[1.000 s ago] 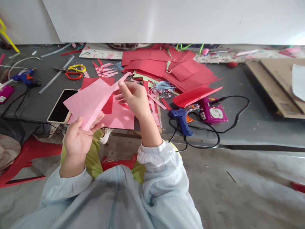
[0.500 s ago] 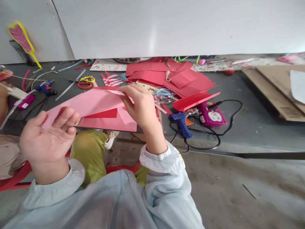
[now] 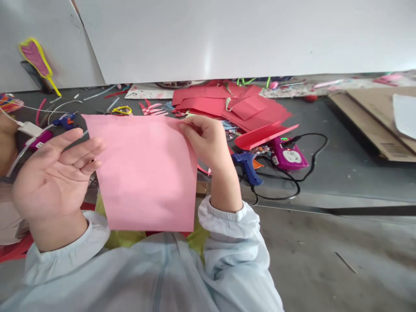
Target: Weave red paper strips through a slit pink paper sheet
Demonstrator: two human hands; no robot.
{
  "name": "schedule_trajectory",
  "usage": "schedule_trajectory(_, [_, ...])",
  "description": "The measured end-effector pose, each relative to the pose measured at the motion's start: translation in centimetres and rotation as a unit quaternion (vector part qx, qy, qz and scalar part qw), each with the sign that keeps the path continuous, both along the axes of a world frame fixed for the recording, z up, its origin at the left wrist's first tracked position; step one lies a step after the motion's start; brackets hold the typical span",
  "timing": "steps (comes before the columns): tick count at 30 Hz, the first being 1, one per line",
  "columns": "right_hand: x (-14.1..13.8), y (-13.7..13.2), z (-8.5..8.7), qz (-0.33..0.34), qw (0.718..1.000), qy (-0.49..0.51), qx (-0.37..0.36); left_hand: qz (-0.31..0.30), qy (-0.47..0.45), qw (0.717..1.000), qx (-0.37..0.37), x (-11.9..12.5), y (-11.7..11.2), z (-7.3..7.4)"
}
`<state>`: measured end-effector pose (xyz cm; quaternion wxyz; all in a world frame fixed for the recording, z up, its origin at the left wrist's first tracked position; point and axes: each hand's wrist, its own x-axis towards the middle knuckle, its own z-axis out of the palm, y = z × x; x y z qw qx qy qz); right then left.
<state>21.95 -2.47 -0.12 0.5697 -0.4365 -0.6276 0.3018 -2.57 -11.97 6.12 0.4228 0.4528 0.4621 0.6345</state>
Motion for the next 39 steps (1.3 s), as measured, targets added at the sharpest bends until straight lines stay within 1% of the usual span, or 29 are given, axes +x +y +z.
schedule_trajectory(3, [0.2,1.4,-1.2,0.028,0.999,-0.012,-0.02,0.02,0.043,0.999,0.027,0.1,0.6,-1.1])
schedule_trajectory(7, [-0.1,2.9,-2.9,0.044,0.998,-0.03,-0.035,0.04,0.132,0.99,0.018,-0.5,1.5,-2.8])
schedule_trajectory(9, [-0.3,3.5,-3.6,0.055,0.997,-0.032,-0.045,0.044,0.194,0.98,0.013,-0.9,2.2,-3.8])
schedule_trajectory(11, [-0.6,3.9,-4.1,0.065,0.996,-0.037,-0.057,0.04,0.274,0.961,-0.003,-1.2,3.1,-4.9])
schedule_trajectory(13, [-0.9,4.3,-4.6,0.068,0.994,-0.049,-0.071,0.03,0.374,0.927,-0.011,-1.4,4.2,-6.0])
schedule_trajectory(15, [-1.3,4.5,-4.9,0.069,0.991,-0.067,-0.089,0.03,0.471,0.882,0.016,-1.3,5.4,-7.1])
schedule_trajectory(17, [-1.8,4.7,-5.3,0.068,0.988,-0.091,-0.105,-0.006,0.524,0.851,0.049,-0.9,6.7,-8.0])
schedule_trajectory(18, [-2.1,4.8,-5.4,0.069,0.986,-0.104,-0.113,-0.022,0.556,0.828,0.067,-0.7,7.3,-8.5])
schedule_trajectory(20, [-2.7,5.0,-5.7,0.071,0.98,-0.137,-0.126,-0.019,0.626,0.776,0.077,-0.3,8.3,-9.4])
schedule_trajectory(22, [-3.2,5.0,-6.1,0.07,0.973,-0.173,-0.139,-0.016,0.682,0.729,0.064,0.0,9.0,-10.3])
schedule_trajectory(24, [-3.4,5.0,-6.5,0.06,0.963,-0.219,-0.145,-0.023,0.717,0.694,0.057,0.0,9.3,-11.2])
schedule_trajectory(25, [-3.5,5.0,-6.8,0.049,0.958,-0.249,-0.136,-0.03,0.727,0.684,0.057,0.0,9.4,-11.7])
schedule_trajectory(27, [-3.5,4.9,-7.4,0.014,0.942,-0.322,-0.093,-0.048,0.735,0.674,0.061,-0.1,9.3,-12.6])
schedule_trajectory(29, [-3.5,4.6,-7.9,-0.017,0.918,-0.394,-0.034,-0.059,0.736,0.67,0.07,-0.2,9.2,-13.3])
schedule_trajectory(31, [-3.7,4.1,-8.4,-0.034,0.892,-0.45,0.011,-0.059,0.74,0.665,0.082,-0.1,9.0,-13.8])
schedule_trajectory(33, [-4.0,3.4,-8.6,-0.039,0.868,-0.492,0.045,-0.053,0.747,0.656,0.093,0.0,8.7,-14.1])
schedule_trajectory(35, [-4.5,2.7,-8.6,-0.029,0.843,-0.533,0.073,-0.05,0.754,0.648,0.097,0.2,8.5,-14.3])
schedule_trajectory(39, [-5.3,1.7,-8.5,-0.018,0.799,-0.595,0.088,-0.043,0.761,0.642,0.077,0.6,8.1,-14.4])
